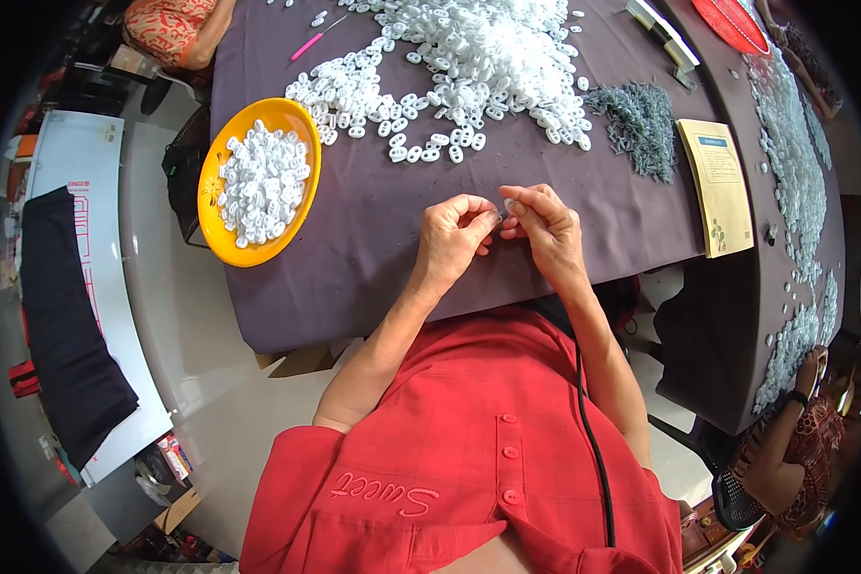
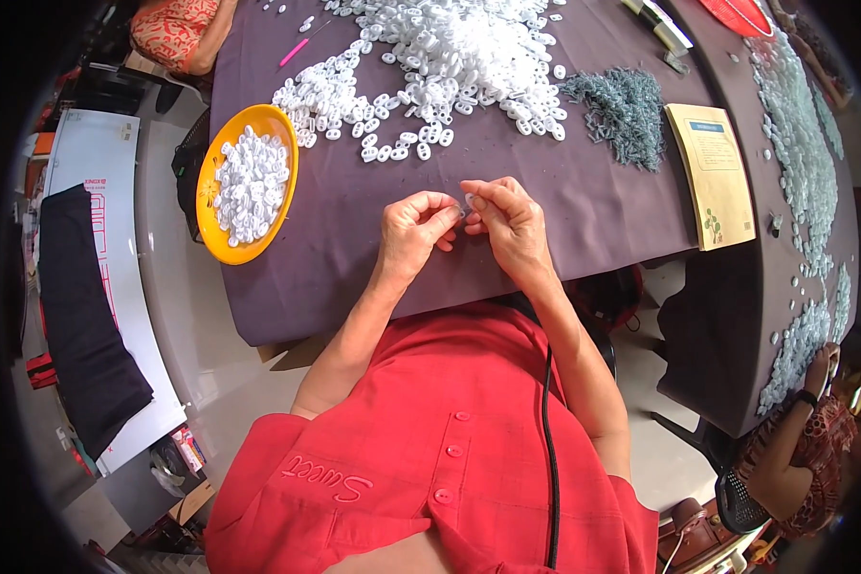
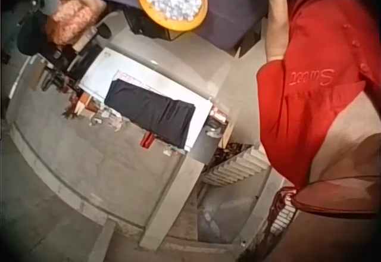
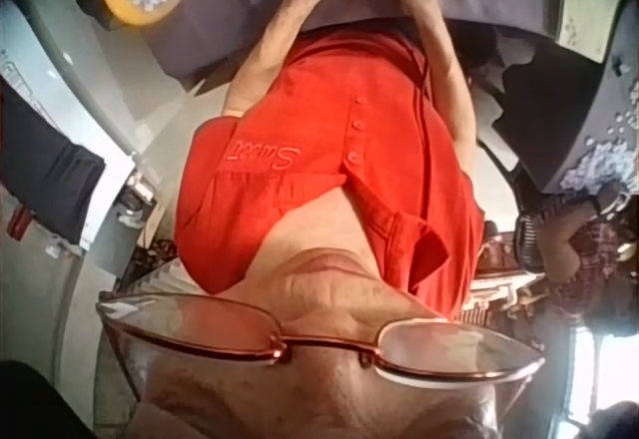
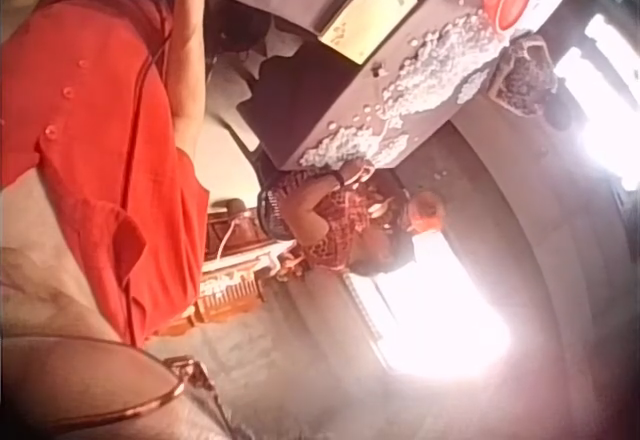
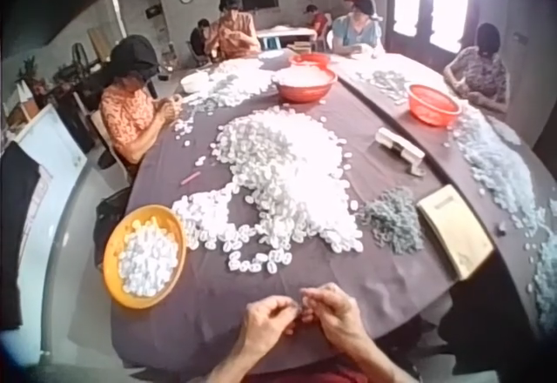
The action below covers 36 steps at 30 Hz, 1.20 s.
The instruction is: The person assembles plastic components by hand, fitting small inserts into white plastic pieces and placing the completed parts into a yellow plate.
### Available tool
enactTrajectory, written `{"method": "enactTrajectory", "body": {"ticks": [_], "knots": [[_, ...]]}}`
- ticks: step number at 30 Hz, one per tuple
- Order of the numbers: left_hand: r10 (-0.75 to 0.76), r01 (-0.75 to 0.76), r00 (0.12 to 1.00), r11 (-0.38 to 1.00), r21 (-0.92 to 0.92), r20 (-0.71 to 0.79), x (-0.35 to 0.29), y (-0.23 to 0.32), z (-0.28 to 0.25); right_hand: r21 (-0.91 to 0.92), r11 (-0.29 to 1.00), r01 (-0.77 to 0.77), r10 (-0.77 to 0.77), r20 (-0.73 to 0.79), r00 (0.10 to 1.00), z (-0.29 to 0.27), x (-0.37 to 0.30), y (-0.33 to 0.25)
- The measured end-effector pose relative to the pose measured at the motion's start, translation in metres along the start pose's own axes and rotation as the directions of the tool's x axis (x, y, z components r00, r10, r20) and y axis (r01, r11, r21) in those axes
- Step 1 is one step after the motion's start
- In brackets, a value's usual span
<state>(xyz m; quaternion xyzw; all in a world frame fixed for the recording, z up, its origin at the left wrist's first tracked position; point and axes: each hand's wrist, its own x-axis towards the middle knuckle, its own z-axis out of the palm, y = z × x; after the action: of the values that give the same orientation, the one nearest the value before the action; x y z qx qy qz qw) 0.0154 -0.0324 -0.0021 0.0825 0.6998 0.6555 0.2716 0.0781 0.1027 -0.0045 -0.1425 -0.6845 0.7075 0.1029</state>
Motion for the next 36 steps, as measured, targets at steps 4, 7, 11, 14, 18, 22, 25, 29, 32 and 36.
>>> {"method": "enactTrajectory", "body": {"ticks": [4,7,11,14,18,22,25,29,32,36], "knots": [[0.017,-0.017,1.0,0.999,0.043,-0.011,-0.002,0.005,0.002,-0.01,1.0,-0.005,0.005,-0.002,1.0,-0.001,0.0,-0.001],[0.017,-0.016,1.0,0.999,0.047,-0.01,-0.003,0.007,0.003,-0.029,1.0,-0.012,0.012,-0.014,1.0,0.001,0.0,-0.002],[0.004,-0.004,1.0,0.998,0.069,-0.008,-0.003,0.007,0.002,-0.027,0.999,-0.029,0.029,-0.001,1.0,0.0,0.0,-0.002],[0.009,-0.008,1.0,0.997,0.082,-0.019,-0.003,0.009,0.003,-0.055,0.998,-0.023,0.023,-0.001,1.0,0.001,0.0,-0.002],[0.006,-0.005,1.0,0.995,0.098,-0.013,-0.002,0.009,0.004,-0.005,0.998,-0.07,0.07,-0.012,0.997,0.003,0.0,-0.005],[-0.06,0.06,0.998,0.998,0.013,-0.009,0.001,0.006,0.001,0.016,0.992,-0.123,0.124,-0.011,0.992,-0.001,0.002,0.002],[-0.086,0.087,0.996,0.995,-0.05,0.011,0.003,0.004,-0.001,0.021,0.993,-0.115,0.115,-0.027,0.993,0.0,0.001,0.003],[-0.093,0.094,0.995,0.993,-0.068,0.022,0.004,0.005,-0.001,0.032,0.992,-0.122,0.122,-0.014,0.992,0.001,0.001,0.002],[-0.087,0.087,0.996,0.992,-0.097,0.004,0.006,0.001,0.001,-0.068,0.994,-0.085,0.084,-0.019,0.996,0.003,0.001,0.0],[-0.085,0.081,0.996,0.979,-0.186,-0.011,0.006,0.0,0.004,-0.047,0.996,-0.077,0.075,-0.032,0.997,0.004,0.002,0.0]]}}
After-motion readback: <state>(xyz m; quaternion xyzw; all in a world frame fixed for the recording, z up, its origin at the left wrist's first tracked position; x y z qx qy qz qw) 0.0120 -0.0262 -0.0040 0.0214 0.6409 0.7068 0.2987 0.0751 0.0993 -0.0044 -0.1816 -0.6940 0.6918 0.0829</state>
